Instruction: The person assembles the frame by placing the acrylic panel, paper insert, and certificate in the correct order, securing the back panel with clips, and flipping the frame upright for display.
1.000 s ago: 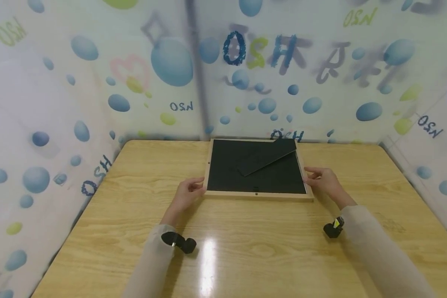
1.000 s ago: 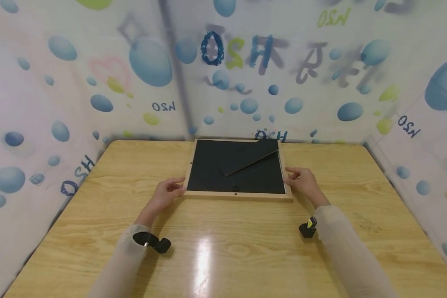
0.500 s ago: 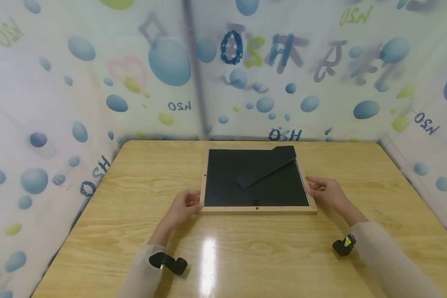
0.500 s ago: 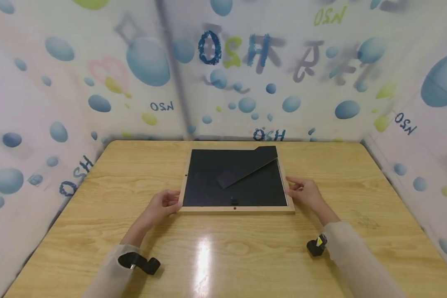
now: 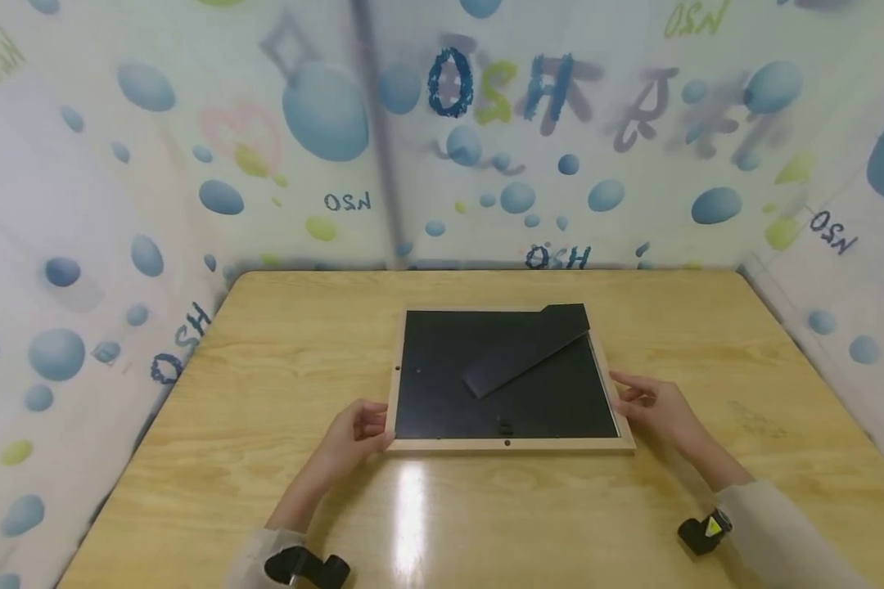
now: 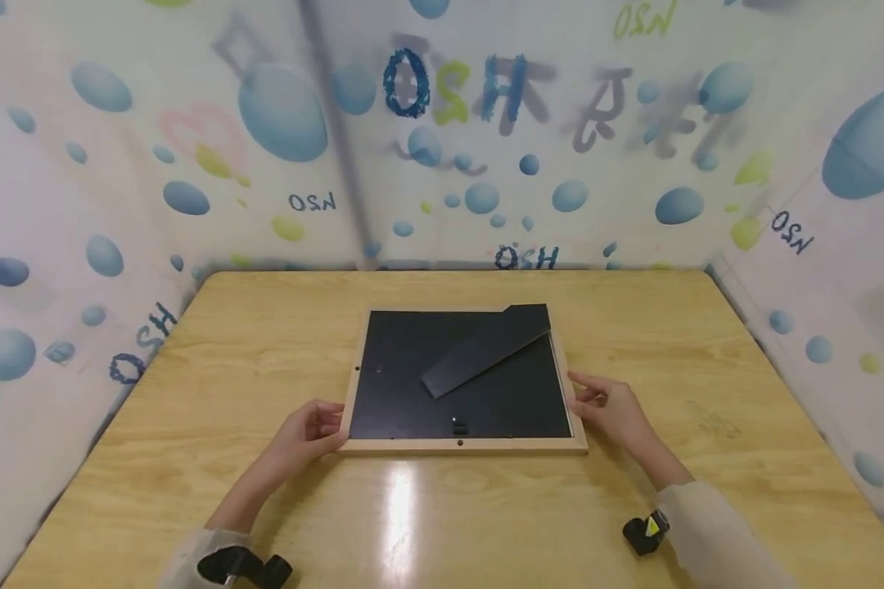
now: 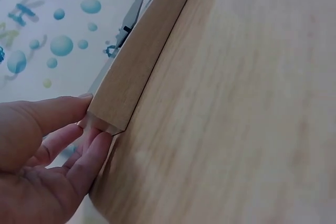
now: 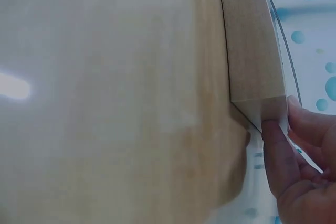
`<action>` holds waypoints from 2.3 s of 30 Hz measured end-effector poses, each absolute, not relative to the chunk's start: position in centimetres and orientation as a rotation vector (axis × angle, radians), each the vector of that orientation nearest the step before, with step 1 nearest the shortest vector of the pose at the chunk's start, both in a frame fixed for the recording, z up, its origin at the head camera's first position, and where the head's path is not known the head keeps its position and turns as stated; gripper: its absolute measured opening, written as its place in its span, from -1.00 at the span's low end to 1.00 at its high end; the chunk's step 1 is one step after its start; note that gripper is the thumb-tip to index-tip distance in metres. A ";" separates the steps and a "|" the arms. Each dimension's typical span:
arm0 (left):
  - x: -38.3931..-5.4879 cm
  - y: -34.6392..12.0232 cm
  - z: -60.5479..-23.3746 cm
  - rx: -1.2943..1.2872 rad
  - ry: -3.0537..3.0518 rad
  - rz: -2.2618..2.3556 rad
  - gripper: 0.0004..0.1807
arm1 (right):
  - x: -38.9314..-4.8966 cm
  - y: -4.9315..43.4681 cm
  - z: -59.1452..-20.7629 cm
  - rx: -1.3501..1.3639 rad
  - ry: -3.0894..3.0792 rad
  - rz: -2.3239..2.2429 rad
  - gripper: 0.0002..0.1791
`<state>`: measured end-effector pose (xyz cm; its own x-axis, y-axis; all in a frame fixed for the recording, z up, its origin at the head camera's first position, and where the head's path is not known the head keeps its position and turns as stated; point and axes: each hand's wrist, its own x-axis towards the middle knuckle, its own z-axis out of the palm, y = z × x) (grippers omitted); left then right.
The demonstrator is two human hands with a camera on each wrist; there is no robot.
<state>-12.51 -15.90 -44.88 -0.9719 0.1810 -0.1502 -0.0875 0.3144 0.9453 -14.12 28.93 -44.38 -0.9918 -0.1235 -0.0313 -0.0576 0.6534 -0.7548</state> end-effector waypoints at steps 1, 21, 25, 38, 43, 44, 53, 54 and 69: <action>-12.3 -15.9 -44.9 0.090 2.357 1.704 -0.62 | -13.8 28.9 -44.3 -0.152 2.777 -1.271 -0.45; -8.3 -14.7 -42.3 0.286 2.805 1.381 -0.56 | -10.0 27.5 -42.3 -0.315 2.939 -1.052 -0.53; -8.2 -13.7 -41.7 0.424 2.871 1.313 -0.64 | -10.2 26.6 -41.5 -0.407 2.930 -1.082 -0.61; -8.5 -9.7 -40.8 0.755 2.677 1.050 -0.90 | -10.1 22.1 -40.9 -0.798 2.461 -1.053 -0.81; -8.4 -9.3 -41.0 0.756 2.728 0.954 -0.92 | -10.3 21.6 -41.1 -0.801 2.439 -1.018 -0.91; -8.4 -9.3 -41.0 0.755 2.742 0.936 -0.92 | -10.3 21.6 -41.2 -0.801 2.436 -1.017 -0.93; -8.5 -9.7 -40.9 0.742 2.775 0.918 -0.91 | -10.5 21.3 -41.4 -0.784 2.431 -0.983 -0.93; -8.5 -9.7 -40.9 0.737 2.769 0.918 -0.92 | -10.5 21.3 -41.5 -0.782 2.432 -0.979 -0.92; -8.9 -10.1 -40.9 0.732 2.767 0.872 -0.91 | -10.7 21.4 -41.2 -0.839 2.467 -0.906 -0.88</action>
<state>-8.88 -10.09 -40.93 -0.8697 0.4935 0.0042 0.4067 0.7119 0.5725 -10.66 21.37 -41.21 -0.7494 -0.6468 -0.1414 -0.4018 0.6140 -0.6794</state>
